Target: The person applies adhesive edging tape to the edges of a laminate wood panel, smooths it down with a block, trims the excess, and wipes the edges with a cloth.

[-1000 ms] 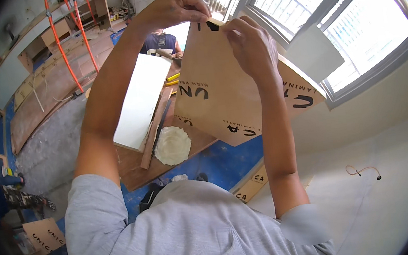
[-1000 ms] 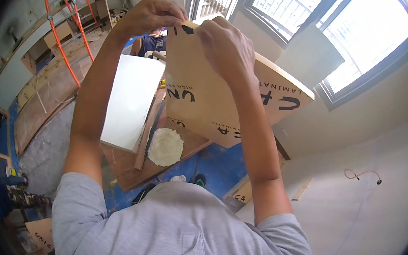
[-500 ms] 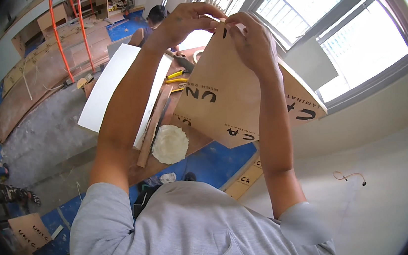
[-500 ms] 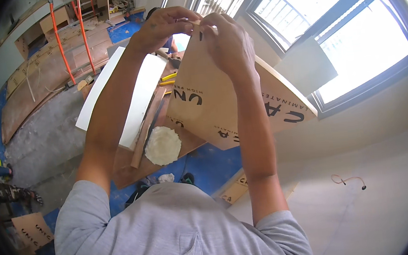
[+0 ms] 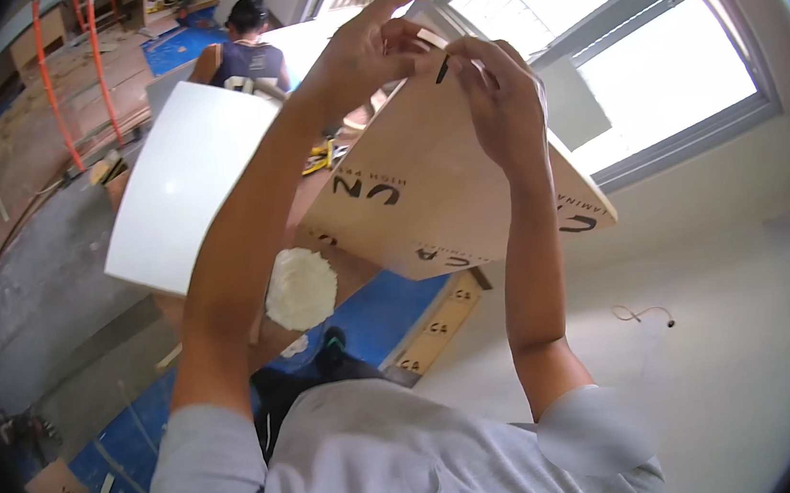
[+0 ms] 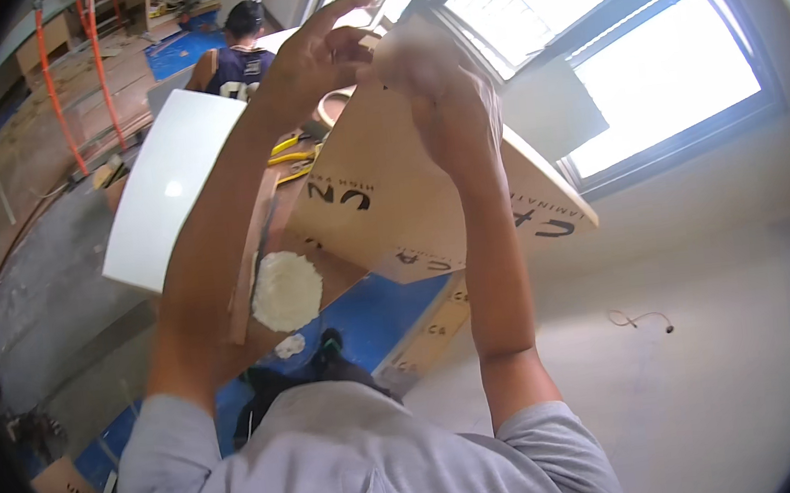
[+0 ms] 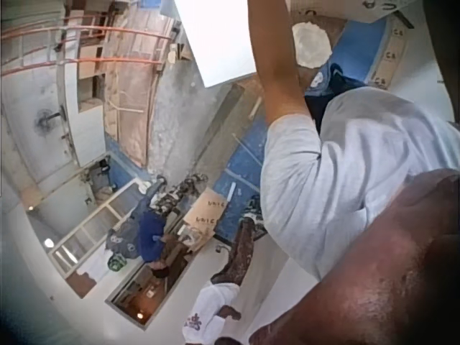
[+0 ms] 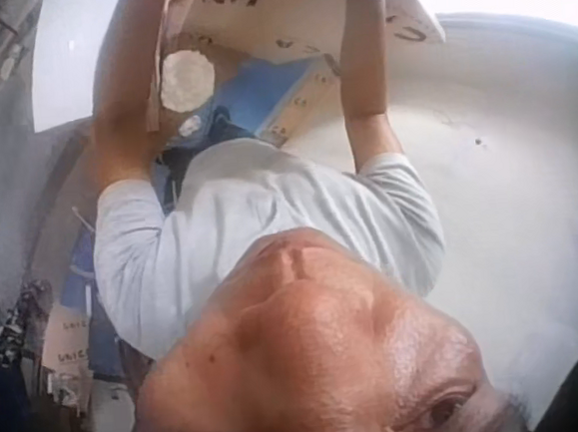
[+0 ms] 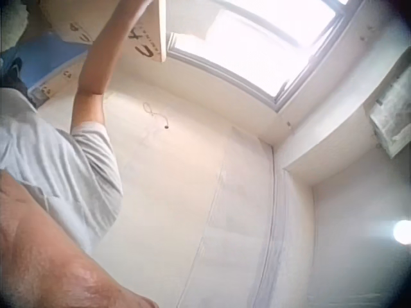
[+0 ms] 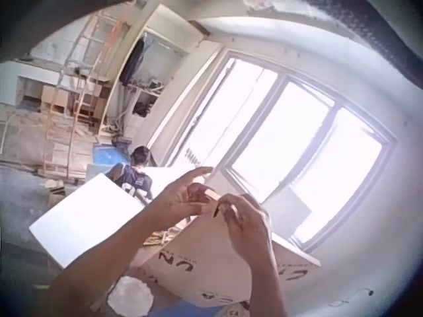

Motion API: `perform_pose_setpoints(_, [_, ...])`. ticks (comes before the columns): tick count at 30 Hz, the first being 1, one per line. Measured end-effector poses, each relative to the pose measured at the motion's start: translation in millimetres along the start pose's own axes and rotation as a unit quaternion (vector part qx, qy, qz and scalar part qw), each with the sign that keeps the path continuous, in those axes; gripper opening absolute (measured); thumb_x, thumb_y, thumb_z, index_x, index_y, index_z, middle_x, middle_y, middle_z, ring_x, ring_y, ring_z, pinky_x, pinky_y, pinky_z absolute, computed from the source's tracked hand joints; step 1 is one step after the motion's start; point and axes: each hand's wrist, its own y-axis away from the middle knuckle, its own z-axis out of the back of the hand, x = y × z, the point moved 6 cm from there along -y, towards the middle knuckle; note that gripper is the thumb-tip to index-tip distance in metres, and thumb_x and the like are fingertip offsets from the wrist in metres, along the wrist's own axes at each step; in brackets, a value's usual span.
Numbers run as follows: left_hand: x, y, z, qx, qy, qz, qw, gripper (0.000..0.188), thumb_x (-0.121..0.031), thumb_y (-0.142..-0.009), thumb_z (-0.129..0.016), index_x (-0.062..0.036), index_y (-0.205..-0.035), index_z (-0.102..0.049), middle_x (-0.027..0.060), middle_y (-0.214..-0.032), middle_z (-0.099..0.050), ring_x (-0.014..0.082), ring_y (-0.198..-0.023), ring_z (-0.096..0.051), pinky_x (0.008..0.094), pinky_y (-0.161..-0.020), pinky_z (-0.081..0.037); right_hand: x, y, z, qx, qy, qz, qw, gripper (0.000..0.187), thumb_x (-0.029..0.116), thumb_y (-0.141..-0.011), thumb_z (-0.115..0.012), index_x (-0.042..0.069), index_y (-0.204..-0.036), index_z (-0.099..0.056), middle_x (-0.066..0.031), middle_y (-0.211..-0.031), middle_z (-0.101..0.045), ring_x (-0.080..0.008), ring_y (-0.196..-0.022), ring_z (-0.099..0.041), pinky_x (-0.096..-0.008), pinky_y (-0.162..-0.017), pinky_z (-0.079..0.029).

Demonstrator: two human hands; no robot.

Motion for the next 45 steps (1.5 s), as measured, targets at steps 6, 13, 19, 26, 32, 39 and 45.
perform_pose_setpoints(6, [50.9, 38.0, -3.2, -0.109, 0.022, -0.027, 0.993, 0.042, -0.006, -0.098, -0.067, -0.0039, -0.139, -0.061, 0.0077, -0.113, -0.070, 0.0108, -0.106, -0.066, 0.0289, -0.091, -0.055, -10.4, -1.6, -16.0, -0.006, -0.044, -0.008, 0.999, 0.018, 0.013, -0.101, -0.064, 0.005, -0.114, -0.074, -0.0082, -0.108, -0.074, -0.0197, -0.089, -0.070, -0.0331, -0.082, -0.055])
perform_pose_setpoints(13, [44.2, 42.5, -13.1, -0.223, -0.115, -0.191, 0.949, 0.038, -0.003, -0.094, -0.064, -0.0141, -0.128, -0.072, 0.0083, -0.098, -0.072, 0.0247, -0.085, -0.071, 0.0383, -0.079, -0.057, -26.6, -8.5, -12.4, 0.014, 0.085, 0.129, 0.988, 0.019, 0.008, -0.107, -0.060, 0.002, -0.122, -0.069, -0.0052, -0.112, -0.070, -0.0117, -0.098, -0.067, -0.0287, -0.082, -0.057])
perform_pose_setpoints(19, [39.6, 42.9, -9.5, -0.190, -0.126, -0.162, 0.960, 0.048, 0.002, -0.090, -0.061, -0.0186, -0.133, -0.070, 0.0092, -0.099, -0.070, 0.0293, -0.088, -0.071, 0.0438, -0.079, -0.056, -18.1, -12.0, -16.7, 0.029, 0.108, 0.108, 0.988, 0.017, 0.005, -0.107, -0.058, 0.003, -0.122, -0.068, -0.0059, -0.113, -0.068, -0.0128, -0.098, -0.067, -0.0297, -0.083, -0.058])
perform_pose_setpoints(26, [35.5, 40.1, -12.3, -0.182, -0.178, -0.169, 0.952, 0.045, -0.004, -0.094, -0.058, -0.0184, -0.136, -0.066, 0.0119, -0.102, -0.071, 0.0325, -0.092, -0.071, 0.0461, -0.084, -0.056, -14.0, -13.4, -15.3, 0.065, 0.134, 0.125, 0.981, 0.018, 0.007, -0.109, -0.056, -0.001, -0.123, -0.064, -0.0063, -0.110, -0.067, -0.0119, -0.094, -0.066, -0.0290, -0.081, -0.056])
perform_pose_setpoints(32, [49.5, 45.0, -24.3, -0.190, -0.207, -0.214, 0.936, 0.037, -0.002, -0.096, -0.058, -0.0096, -0.131, -0.069, 0.0138, -0.105, -0.072, 0.0295, -0.096, -0.071, 0.0400, -0.085, -0.057, -20.6, -8.6, -12.5, 0.089, 0.133, 0.188, 0.969, 0.020, 0.000, -0.105, -0.054, 0.001, -0.120, -0.068, -0.0075, -0.102, -0.068, -0.0152, -0.091, -0.067, -0.0272, -0.081, -0.053])
perform_pose_setpoints(39, [72.4, 57.8, -2.2, -0.152, -0.179, -0.166, 0.958, 0.039, -0.007, -0.106, -0.056, 0.0027, -0.144, -0.060, 0.0108, -0.129, -0.071, 0.0142, -0.115, -0.064, 0.0278, -0.097, -0.050, -16.0, 12.5, -2.2, -0.023, 0.033, 0.106, 0.994, 0.030, 0.002, -0.095, -0.067, 0.009, -0.123, -0.074, -0.0093, -0.120, -0.076, -0.0286, -0.104, -0.074, -0.0341, -0.087, -0.059])
perform_pose_setpoints(45, [82.8, 64.8, 0.4, -0.185, -0.108, -0.063, 0.975, 0.042, -0.020, -0.107, -0.063, 0.0019, -0.144, -0.061, 0.0083, -0.123, -0.074, 0.0113, -0.109, -0.066, 0.0237, -0.096, -0.050, -68.5, 58.1, 43.2, -0.093, 0.066, 0.067, 0.991, 0.028, 0.006, -0.097, -0.068, 0.011, -0.123, -0.076, -0.0103, -0.123, -0.076, -0.0288, -0.109, -0.074, -0.0379, -0.091, -0.059])
